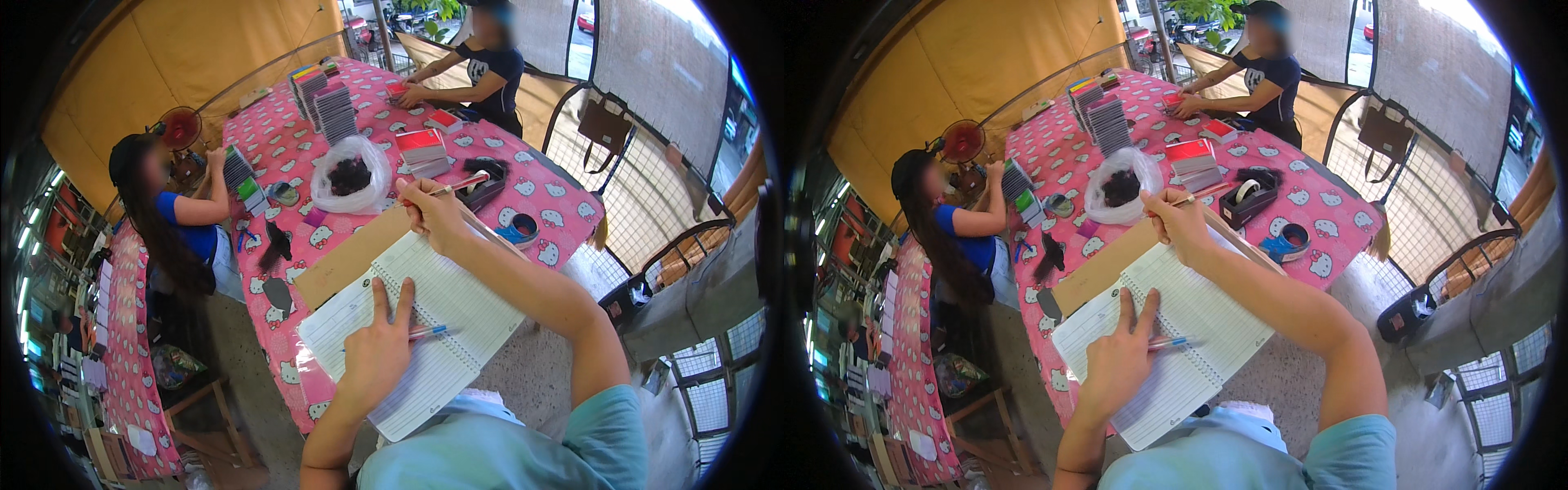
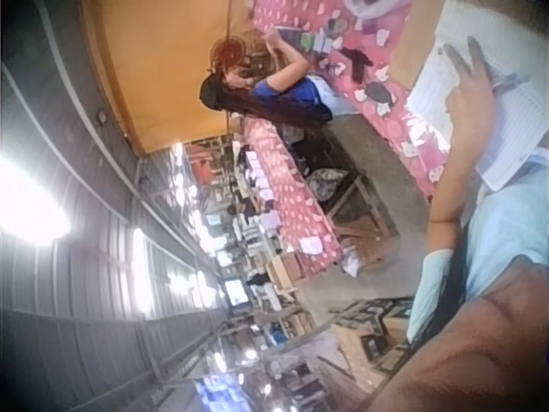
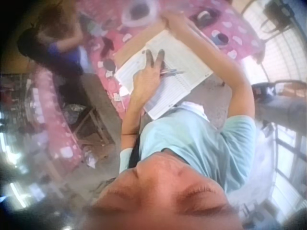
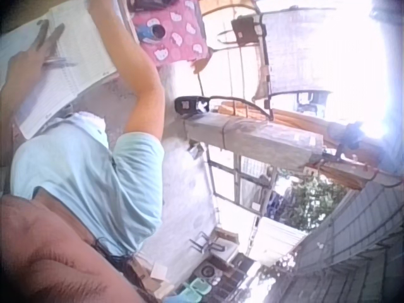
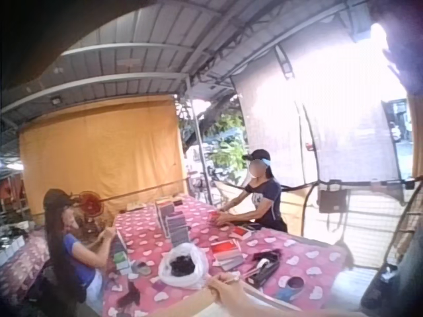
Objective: The person tapes a cardboard box closed using a tape dispenser, writes on the top of the box with a marker, and then records information in a notebook.
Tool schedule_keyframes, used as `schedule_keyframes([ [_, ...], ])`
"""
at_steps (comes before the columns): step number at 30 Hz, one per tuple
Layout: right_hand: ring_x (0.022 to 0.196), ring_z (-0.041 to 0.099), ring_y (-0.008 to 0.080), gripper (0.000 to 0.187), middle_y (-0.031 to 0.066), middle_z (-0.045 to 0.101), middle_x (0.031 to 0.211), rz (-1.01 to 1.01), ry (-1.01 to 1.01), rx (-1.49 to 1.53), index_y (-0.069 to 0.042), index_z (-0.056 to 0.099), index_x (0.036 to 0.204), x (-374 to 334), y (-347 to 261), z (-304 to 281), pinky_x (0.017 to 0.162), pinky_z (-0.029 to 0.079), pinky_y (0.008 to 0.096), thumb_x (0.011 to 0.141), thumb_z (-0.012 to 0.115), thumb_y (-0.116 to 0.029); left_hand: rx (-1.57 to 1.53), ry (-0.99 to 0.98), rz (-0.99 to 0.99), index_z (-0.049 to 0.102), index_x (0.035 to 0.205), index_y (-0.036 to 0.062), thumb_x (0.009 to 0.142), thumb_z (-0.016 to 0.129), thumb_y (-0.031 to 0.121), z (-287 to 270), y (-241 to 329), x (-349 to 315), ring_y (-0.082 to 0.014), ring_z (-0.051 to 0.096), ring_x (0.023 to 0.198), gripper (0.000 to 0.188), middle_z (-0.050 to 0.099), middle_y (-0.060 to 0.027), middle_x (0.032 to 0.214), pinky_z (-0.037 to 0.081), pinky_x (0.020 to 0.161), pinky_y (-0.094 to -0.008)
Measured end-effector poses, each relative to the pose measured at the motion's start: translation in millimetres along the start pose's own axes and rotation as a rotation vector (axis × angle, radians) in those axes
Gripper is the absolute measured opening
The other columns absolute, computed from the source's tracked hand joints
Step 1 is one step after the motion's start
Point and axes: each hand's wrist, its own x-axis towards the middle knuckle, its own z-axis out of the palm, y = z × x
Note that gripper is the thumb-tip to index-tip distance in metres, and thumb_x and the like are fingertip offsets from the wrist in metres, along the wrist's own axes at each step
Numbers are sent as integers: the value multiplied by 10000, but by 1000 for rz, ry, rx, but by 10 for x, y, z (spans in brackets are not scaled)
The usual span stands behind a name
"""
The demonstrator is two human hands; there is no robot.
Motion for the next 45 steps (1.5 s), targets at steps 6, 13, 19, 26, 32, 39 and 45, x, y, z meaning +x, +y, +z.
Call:
schedule_keyframes([
  [6, 375, 356, 52, 309, -8, 465, 527, 10, 60, 49, -34, 567, 735, 43, -112, -86, 364, 268, 225, 876, 708, -269, 12, -10, 2, 307, 1475, 193, 860, 642, 326, 6, 3, 6, -376, 682, 665, 712, 379, -316, 1416, 559, 550, -439],
  [13, 375, 353, 49, 303, -9, 467, 529, -6, 60, 43, -32, 570, 739, 26, -128, -73, 364, 270, 224, 882, 700, -265, -6, -3, 8, 319, 1469, 194, 864, 640, 339, -1, -1, 6, -375, 680, 650, 700, 376, -317, 1418, 557, 542, -442],
  [19, 376, 357, 50, 297, -8, 470, 532, -17, 54, 37, -27, 578, 741, 18, -152, -69, 365, 274, 222, 884, 696, -259, -21, -3, 6, 320, 1468, 190, 864, 640, 330, -20, 7, 5, -381, 680, 658, 699, 374, -319, 1418, 557, 541, -446],
  [26, 374, 357, 50, 296, -8, 471, 531, -15, 53, 29, -35, 581, 734, 26, -158, -78, 364, 271, 219, 882, 701, -261, -11, -12, 9, 315, 1470, 187, 866, 638, 330, -30, 9, 14, -387, 679, 665, 700, 375, -318, 1416, 558, 546, -447],
  [32, 376, 362, 45, 299, -14, 468, 528, -36, 37, 6, -46, 580, 730, 13, -160, -53, 365, 272, 215, 878, 709, -271, 2, 1, 15, 312, 1472, 184, 874, 629, 338, -11, -5, 3, -373, 680, 656, 694, 373, -316, 1419, 555, 534, -437],
  [39, 379, 366, 44, 305, -19, 467, 524, -45, 47, -3, -52, 573, 722, 10, -152, -44, 367, 276, 215, 877, 713, -275, 4, 5, 17, 306, 1478, 189, 882, 613, 369, 7, -11, 2, -358, 678, 637, 695, 380, -315, 1417, 548, 519, -430],
  [45, 383, 360, 58, 300, 12, 530, 592, -279, 2, -105, -62, 572, 736, 62, -239, -45, 371, 277, 222, 914, 667, -284, 15, 52, 82, 290, 1488, 173, 911, 564, 373, 124, -71, 30, -352, 667, 584, 669, 373, -342, 1406, 535, 482, -430],
])
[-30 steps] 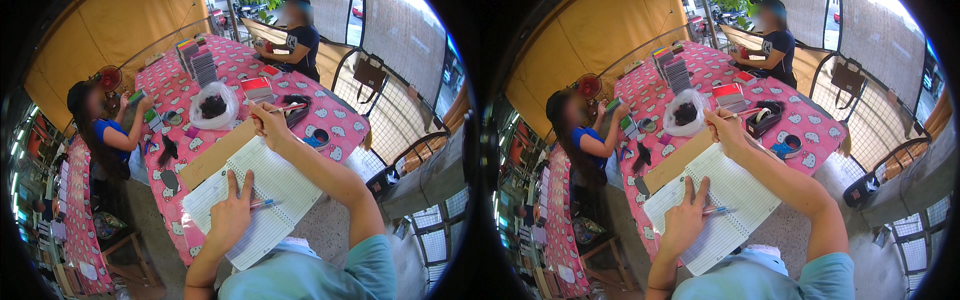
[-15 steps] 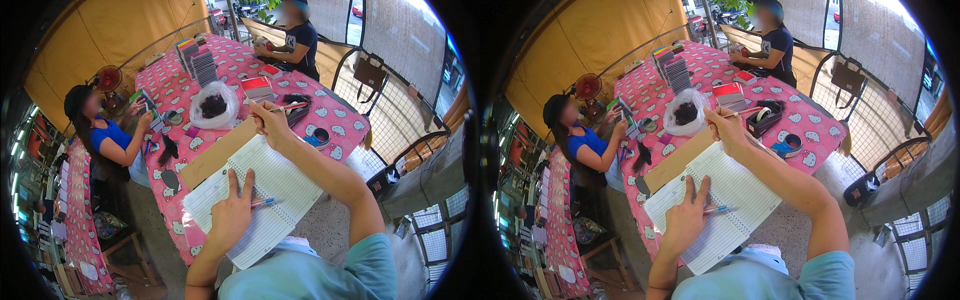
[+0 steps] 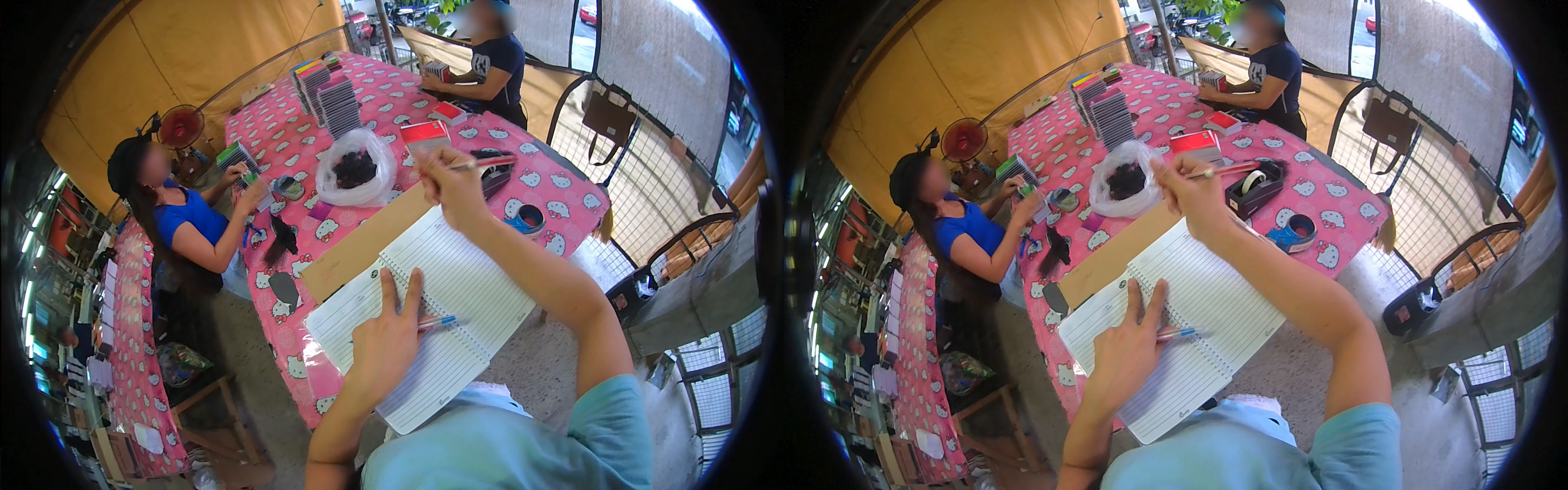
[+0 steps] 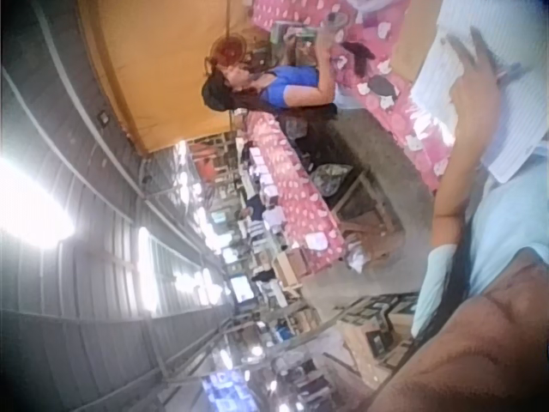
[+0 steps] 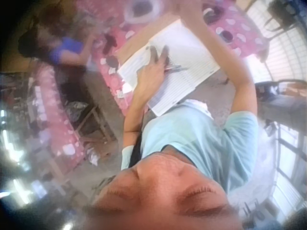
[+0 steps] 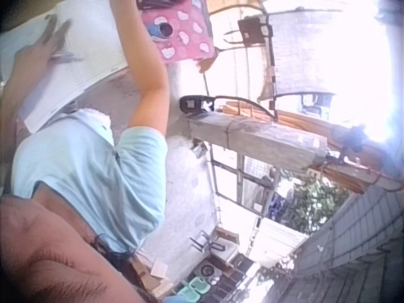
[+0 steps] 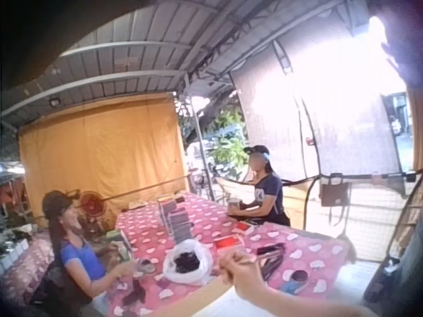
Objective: The person tapes a cardboard box closed using a tape dispenser, writes on the top of the box with a marker, and then records information in a notebook.
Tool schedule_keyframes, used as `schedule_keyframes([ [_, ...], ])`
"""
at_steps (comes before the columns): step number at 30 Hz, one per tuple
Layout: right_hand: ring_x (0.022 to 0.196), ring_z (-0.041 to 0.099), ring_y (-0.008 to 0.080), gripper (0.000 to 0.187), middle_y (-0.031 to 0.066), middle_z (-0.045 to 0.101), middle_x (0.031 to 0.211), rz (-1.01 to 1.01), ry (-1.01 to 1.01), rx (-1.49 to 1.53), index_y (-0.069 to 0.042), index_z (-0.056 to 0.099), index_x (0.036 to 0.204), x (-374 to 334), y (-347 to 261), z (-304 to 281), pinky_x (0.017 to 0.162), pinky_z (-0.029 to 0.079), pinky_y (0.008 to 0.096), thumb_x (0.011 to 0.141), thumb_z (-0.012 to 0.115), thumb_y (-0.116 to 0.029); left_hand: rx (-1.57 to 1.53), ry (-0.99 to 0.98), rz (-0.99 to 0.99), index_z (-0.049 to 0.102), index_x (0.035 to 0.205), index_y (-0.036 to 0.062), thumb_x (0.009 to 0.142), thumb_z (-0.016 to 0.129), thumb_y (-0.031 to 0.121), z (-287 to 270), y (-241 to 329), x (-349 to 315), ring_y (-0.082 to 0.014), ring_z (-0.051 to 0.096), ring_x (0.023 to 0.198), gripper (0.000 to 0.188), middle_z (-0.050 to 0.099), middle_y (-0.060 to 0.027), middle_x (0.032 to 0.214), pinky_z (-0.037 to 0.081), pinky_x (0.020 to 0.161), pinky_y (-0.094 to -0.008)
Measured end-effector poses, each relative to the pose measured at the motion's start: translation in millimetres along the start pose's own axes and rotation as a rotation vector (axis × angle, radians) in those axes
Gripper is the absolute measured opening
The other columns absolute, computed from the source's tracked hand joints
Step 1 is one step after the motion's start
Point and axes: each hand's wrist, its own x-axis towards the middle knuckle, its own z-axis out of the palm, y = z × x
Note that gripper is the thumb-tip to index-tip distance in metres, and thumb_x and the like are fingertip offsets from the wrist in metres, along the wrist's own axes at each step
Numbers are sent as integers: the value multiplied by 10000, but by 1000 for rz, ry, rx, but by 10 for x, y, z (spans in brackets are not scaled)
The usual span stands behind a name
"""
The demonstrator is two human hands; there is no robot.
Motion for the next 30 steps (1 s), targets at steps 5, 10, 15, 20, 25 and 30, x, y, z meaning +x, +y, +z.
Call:
schedule_keyframes([
  [5, 364, 408, 57, 300, 17, 500, 511, -15, 126, 256, -55, 573, 708, 127, -726, 179, 347, 267, 225, 895, 691, -257, -6, 6, 17, 270, 1498, 149, 937, 520, 369, -16, -26, -23, -350, 662, 555, 653, 350, -364, 1410, 525, 458, -433],
  [10, 368, 413, 64, 277, 29, 534, 531, 25, -48, 61, -52, 589, 733, 102, -613, 208, 349, 268, 234, 872, 715, -255, -14, -7, -3, 266, 1497, 152, 947, 503, 376, -46, -7, -28, -365, 666, 582, 639, 346, -366, 1412, 529, 473, -436],
  [15, 421, 418, 40, 277, -29, 512, 560, 117, -225, -328, -61, 562, 753, -155, -150, 345, 380, 257, 210, 884, 708, -257, -14, -29, 13, 252, 1500, 152, 949, 501, 374, -46, 2, -11, -378, 663, 587, 644, 339, -367, 1414, 528, 476, -438],
  [20, 429, 424, 32, 308, -17, 526, 541, 144, -308, -306, -65, 558, 750, -224, -137, 443, 391, 262, 201, 882, 712, -297, -10, -67, -49, 261, 1494, 198, 893, 601, 343, -91, 37, -9, -397, 665, 657, 705, 362, -321, 1424, 545, 551, -450],
  [25, 421, 408, 28, 316, -13, 534, 535, 235, -264, -391, -60, 561, 750, -183, -175, 425, 391, 258, 202, 869, 726, -301, -25, 6, 19, 254, 1499, 151, 930, 527, 322, -26, -35, 1, -376, 665, 587, 653, 339, -367, 1415, 531, 478, -446],
  [30, 464, 448, 45, 313, -15, 510, 566, 160, -322, -343, -74, 515, 754, -194, 19, 334, 420, 296, 216, 842, 751, -259, 2, -82, -57, 265, 1496, 201, 870, 631, 310, -94, 55, 11, -376, 673, 658, 734, 364, -320, 1424, 551, 550, -433],
])
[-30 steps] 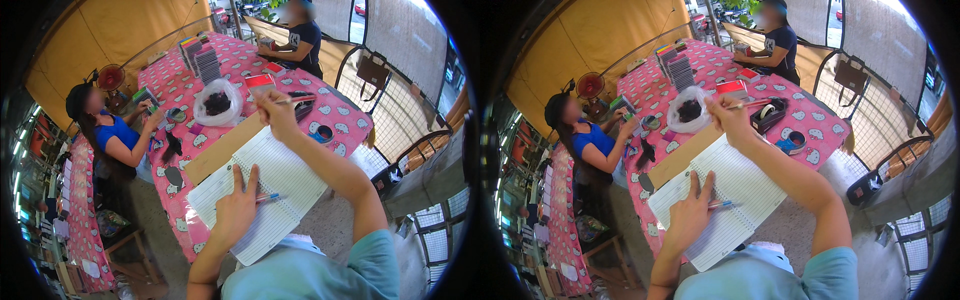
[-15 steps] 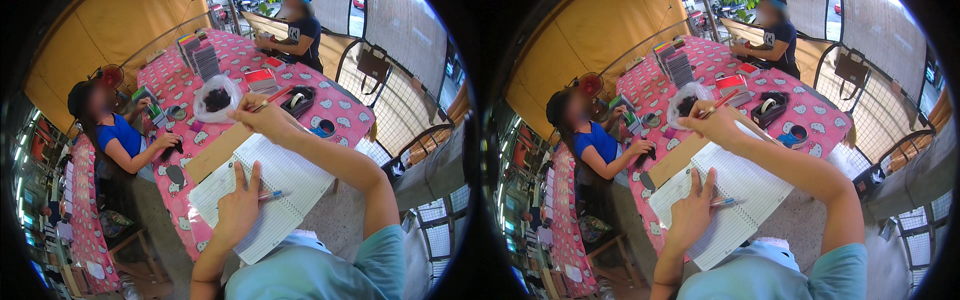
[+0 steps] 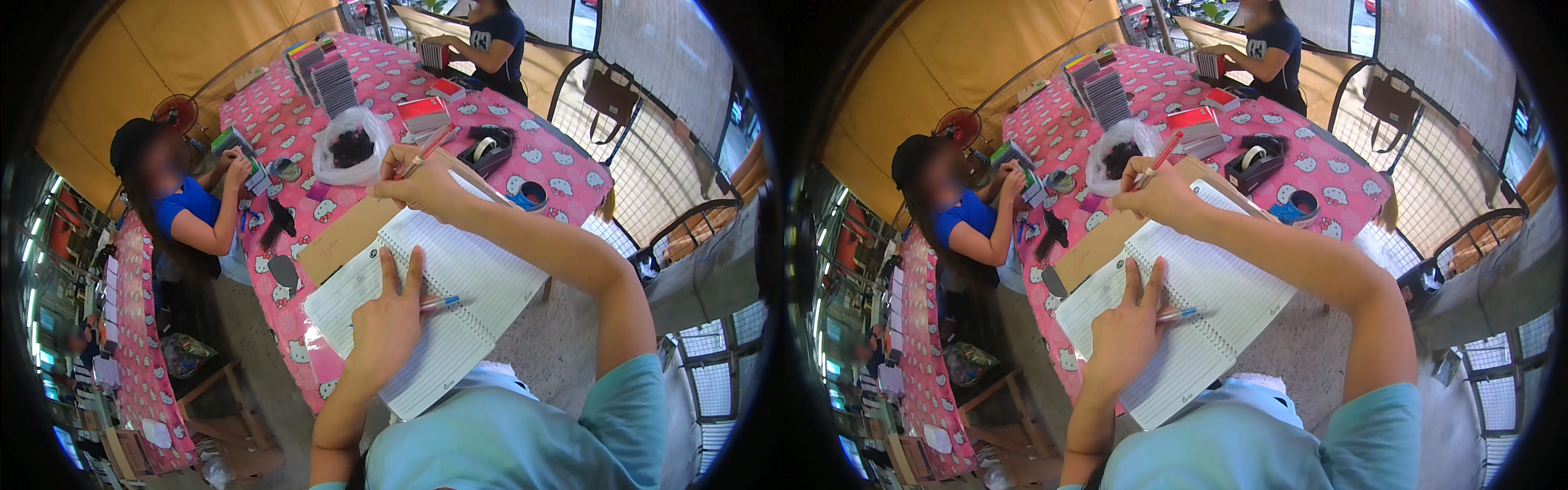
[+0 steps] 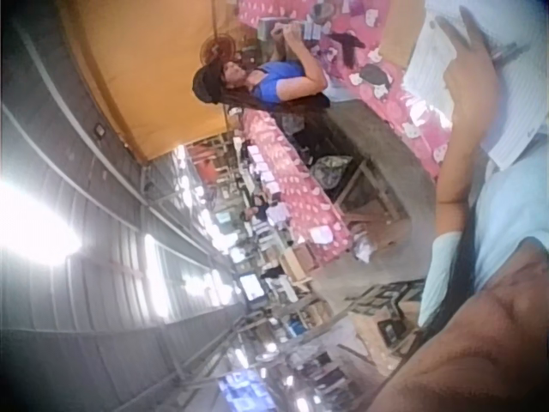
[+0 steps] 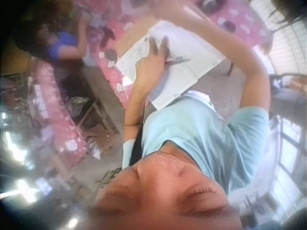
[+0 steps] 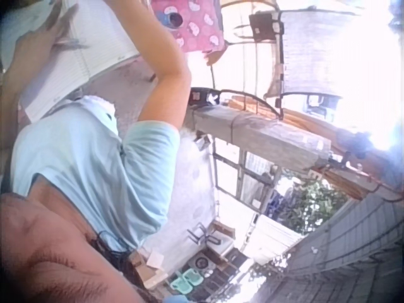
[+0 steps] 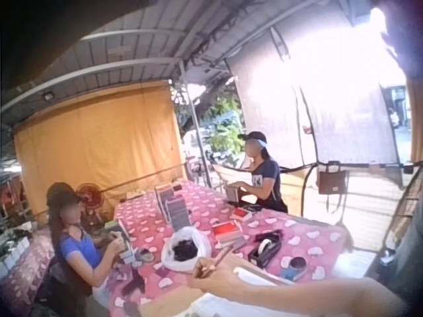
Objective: The person tapes a cardboard box closed using a tape dispenser, writes on the top of the box with a marker, and then records information in a notebook.
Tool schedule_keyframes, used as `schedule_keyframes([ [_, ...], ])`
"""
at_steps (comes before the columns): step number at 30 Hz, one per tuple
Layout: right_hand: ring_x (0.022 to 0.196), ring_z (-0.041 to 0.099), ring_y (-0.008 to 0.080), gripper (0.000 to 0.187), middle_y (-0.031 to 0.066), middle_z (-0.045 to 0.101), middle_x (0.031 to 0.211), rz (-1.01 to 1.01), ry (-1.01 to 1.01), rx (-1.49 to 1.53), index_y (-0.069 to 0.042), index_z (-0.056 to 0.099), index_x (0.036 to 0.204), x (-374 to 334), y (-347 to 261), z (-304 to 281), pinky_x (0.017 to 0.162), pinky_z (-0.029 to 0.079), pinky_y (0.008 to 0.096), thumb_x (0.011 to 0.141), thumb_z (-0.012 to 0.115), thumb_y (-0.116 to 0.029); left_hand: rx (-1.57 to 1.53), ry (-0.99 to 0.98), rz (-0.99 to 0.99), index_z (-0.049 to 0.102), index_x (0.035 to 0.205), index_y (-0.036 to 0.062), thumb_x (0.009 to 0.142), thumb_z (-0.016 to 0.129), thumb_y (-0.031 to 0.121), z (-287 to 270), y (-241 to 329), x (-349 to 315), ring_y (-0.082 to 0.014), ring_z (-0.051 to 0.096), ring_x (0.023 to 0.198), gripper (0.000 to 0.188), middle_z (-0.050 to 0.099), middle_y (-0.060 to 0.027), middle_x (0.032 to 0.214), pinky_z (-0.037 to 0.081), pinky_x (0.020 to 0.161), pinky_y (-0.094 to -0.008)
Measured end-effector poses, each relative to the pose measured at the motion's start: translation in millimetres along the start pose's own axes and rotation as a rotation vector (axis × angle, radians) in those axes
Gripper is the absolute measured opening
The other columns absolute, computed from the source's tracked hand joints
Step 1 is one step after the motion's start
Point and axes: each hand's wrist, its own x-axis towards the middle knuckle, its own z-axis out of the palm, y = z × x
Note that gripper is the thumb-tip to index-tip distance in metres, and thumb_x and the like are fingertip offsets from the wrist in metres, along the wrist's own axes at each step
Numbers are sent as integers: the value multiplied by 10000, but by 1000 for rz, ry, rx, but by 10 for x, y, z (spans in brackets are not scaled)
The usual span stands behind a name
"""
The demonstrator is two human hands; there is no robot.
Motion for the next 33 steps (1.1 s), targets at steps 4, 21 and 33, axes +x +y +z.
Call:
schedule_keyframes([
  [4, 496, 464, 47, 323, -20, 494, 590, 87, 24, -88, -85, 486, 745, -18, -32, 38, 438, 315, 226, 824, 763, -230, -6, 30, 5, 264, 1497, 205, 870, 630, 327, 57, -47, -8, -371, 677, 658, 736, 371, -321, 1420, 552, 547, -430],
  [21, 567, 456, 100, 197, 24, 431, 576, -117, 92, -261, -29, 434, 666, -137, 312, -8, 519, 377, 302, 705, 626, -46, -1, 9, -7, 291, 1488, 198, 882, 613, 342, 32, -35, 4, -384, 676, 655, 701, 386, -325, 1405, 555, 547, -441],
  [33, 505, 398, 179, 202, 97, 390, 543, -226, 94, -365, 2, 410, 633, -118, 328, 48, 495, 343, 350, 664, 602, -49, -8, -8, -17, 301, 1480, 191, 864, 639, 323, -6, -16, 9, -384, 674, 652, 715, 372, -324, 1415, 556, 559, -447],
])
